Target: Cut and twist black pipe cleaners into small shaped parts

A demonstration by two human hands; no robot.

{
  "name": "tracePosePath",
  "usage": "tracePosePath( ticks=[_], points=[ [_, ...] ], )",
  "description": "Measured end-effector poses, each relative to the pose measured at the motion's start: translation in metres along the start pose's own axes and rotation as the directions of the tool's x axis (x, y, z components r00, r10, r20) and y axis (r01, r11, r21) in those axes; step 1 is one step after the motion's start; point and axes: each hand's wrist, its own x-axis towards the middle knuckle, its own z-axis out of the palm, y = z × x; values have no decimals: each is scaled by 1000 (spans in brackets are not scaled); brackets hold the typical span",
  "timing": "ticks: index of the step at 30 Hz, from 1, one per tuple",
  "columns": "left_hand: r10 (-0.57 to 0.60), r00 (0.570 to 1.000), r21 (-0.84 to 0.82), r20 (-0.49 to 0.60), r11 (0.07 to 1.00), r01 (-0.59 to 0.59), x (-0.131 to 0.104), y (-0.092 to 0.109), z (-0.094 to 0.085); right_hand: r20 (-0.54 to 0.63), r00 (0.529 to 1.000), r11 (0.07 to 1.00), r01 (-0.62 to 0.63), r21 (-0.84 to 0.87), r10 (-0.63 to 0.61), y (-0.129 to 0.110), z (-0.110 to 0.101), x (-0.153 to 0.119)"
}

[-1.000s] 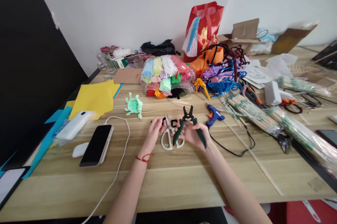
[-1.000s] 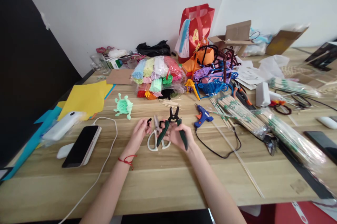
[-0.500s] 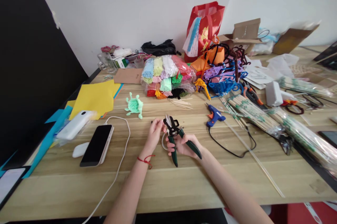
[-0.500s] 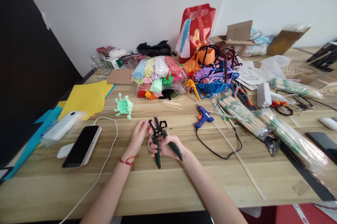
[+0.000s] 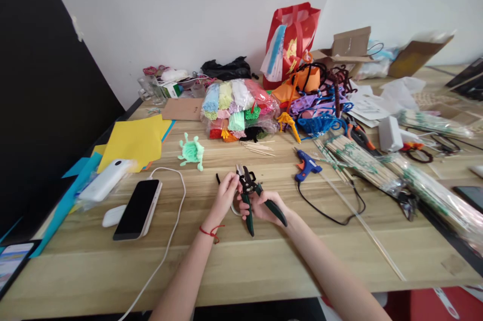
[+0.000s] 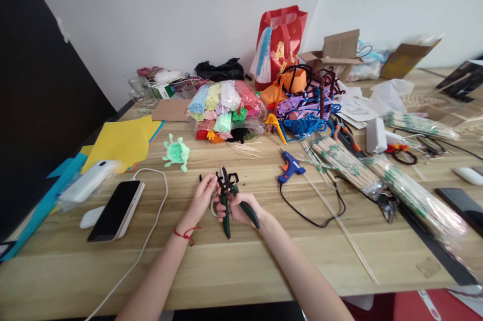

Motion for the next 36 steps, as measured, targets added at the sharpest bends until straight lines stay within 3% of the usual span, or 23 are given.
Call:
tracePosePath(
  ticks=[14,21,36],
  points=[
    [-6,1000,61,-9,998,6,1,-6,3,-39,999,1000,24,-18,-24,0,4,2],
    [22,999,71,25,997,-24,3,-6,-1,-5,999,999,49,-16,-49,0,1,3],
    [72,997,92,-26,993,-70,3,3,0,-83,996,994,-41,-97,33,2,-9,-4]
  ],
)
